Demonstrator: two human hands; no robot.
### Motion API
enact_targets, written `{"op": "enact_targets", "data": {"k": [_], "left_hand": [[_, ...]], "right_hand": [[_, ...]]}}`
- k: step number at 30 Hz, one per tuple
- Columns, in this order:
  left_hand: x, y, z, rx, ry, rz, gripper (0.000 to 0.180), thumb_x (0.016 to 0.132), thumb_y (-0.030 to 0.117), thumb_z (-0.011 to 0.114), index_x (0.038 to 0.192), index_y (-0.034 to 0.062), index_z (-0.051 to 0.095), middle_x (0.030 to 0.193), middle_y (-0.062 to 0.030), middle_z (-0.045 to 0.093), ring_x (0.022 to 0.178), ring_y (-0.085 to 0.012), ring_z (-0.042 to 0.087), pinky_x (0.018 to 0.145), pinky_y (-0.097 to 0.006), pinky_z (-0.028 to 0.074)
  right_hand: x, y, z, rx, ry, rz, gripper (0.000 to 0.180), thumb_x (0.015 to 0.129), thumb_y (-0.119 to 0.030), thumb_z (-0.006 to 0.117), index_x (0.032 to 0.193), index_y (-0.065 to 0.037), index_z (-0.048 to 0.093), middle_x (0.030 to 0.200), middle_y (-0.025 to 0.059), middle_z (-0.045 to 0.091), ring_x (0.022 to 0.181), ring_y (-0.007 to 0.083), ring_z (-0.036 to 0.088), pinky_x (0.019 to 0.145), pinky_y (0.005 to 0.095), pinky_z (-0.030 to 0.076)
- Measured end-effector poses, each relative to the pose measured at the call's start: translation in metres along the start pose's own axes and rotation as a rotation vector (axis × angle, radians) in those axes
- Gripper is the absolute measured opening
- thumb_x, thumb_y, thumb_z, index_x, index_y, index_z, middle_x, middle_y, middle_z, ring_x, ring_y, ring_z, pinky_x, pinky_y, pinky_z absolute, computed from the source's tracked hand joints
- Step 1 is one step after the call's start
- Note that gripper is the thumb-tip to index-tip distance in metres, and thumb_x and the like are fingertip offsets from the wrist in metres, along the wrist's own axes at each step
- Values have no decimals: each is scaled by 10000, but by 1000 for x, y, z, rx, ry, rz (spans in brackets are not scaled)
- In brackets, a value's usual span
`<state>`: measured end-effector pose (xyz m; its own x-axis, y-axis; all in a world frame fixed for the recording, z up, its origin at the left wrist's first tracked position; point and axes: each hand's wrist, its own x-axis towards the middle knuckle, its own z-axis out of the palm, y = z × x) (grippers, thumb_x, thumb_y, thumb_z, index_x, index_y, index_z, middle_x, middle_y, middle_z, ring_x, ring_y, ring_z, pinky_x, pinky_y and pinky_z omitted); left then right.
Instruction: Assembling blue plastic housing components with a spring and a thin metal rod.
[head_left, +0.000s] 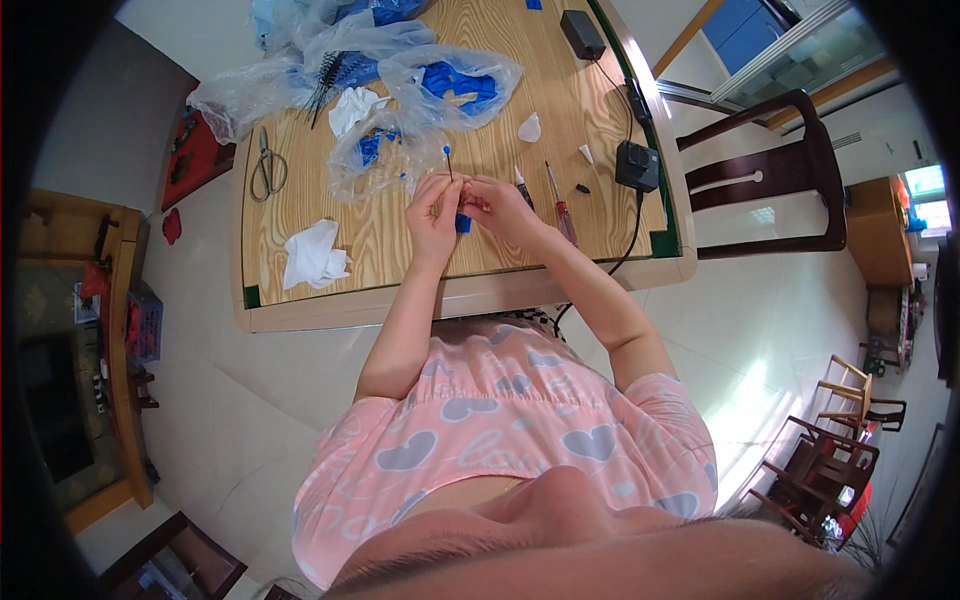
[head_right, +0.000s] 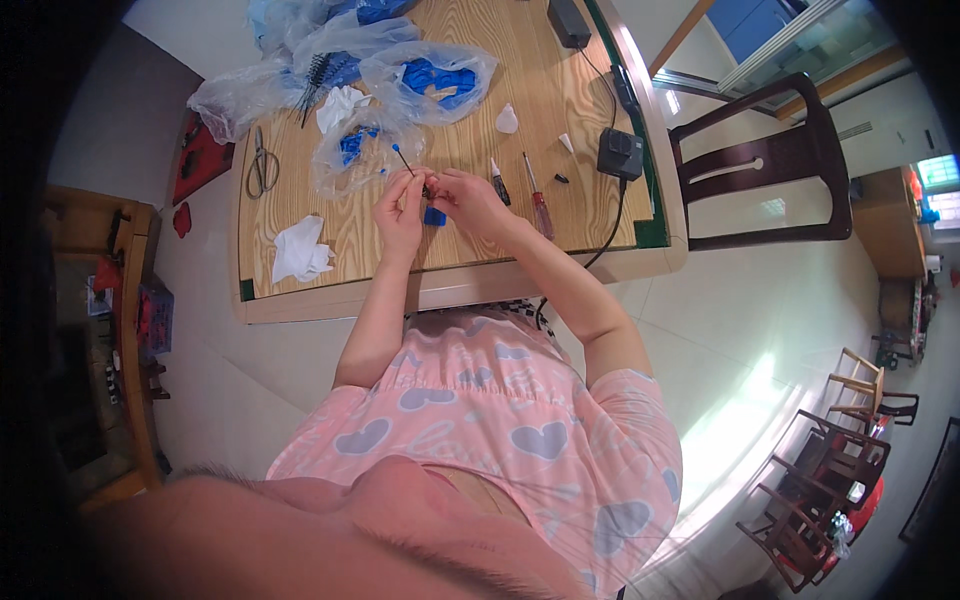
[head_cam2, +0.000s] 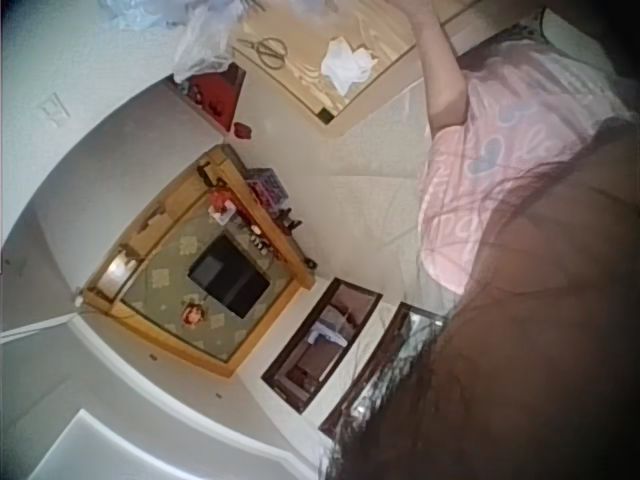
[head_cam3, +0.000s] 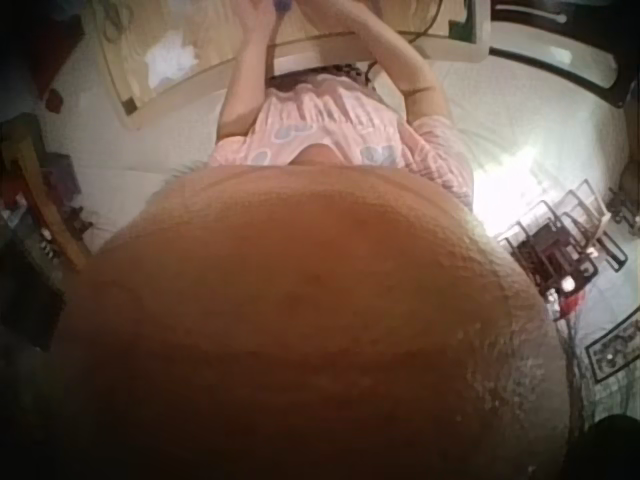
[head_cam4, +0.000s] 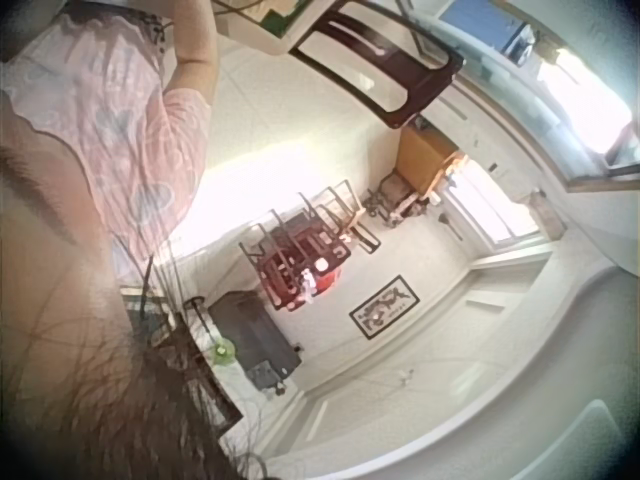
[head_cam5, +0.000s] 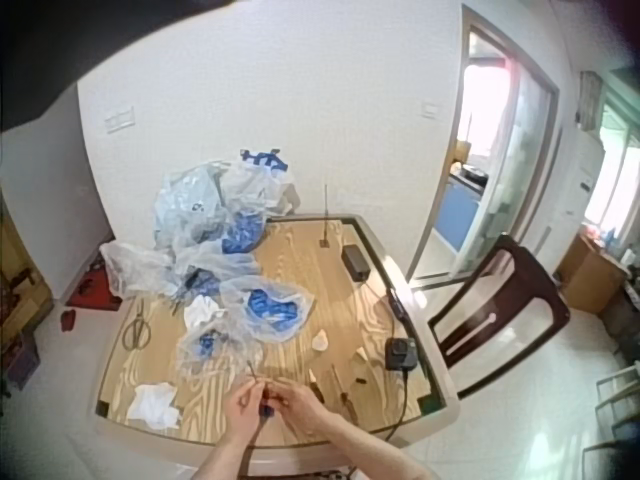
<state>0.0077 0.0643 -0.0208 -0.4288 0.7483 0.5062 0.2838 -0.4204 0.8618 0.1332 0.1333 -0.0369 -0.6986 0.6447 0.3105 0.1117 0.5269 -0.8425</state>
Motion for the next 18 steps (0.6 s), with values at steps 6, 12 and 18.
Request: {"op": "enact_targets", "data": {"k": [6, 12, 18], "left_hand": [[-1, -3, -1, 6, -6, -15, 85, 875, 18, 598, 855, -31, 665, 879, -95, 666, 906, -217, 594, 843, -328, 453], [-1, -3, -1, 13, -8, -21, 81, 872, 13, 599, 858, -31, 665, 879, -97, 664, 896, -217, 596, 841, -324, 453], [-1, -4, -1, 11, 1, -10, 84, 872, 14, 597, 858, -32, 665, 873, -98, 661, 886, -213, 597, 835, -317, 453]], "right_hand": [[0, -1, 0, 10, -7, -1, 152, 766, -40, 678, 859, -26, 559, 774, 112, 532, 725, 301, 568, 648, 385, 460], [0, -3, -2, -15, -13, -11, 150, 765, -39, 679, 866, -26, 569, 780, 109, 537, 724, 300, 569, 651, 381, 463], [0, -3, -2, 1, -10, 4, 145, 765, -40, 681, 857, -23, 571, 779, 110, 538, 719, 297, 571, 648, 382, 464]]}}
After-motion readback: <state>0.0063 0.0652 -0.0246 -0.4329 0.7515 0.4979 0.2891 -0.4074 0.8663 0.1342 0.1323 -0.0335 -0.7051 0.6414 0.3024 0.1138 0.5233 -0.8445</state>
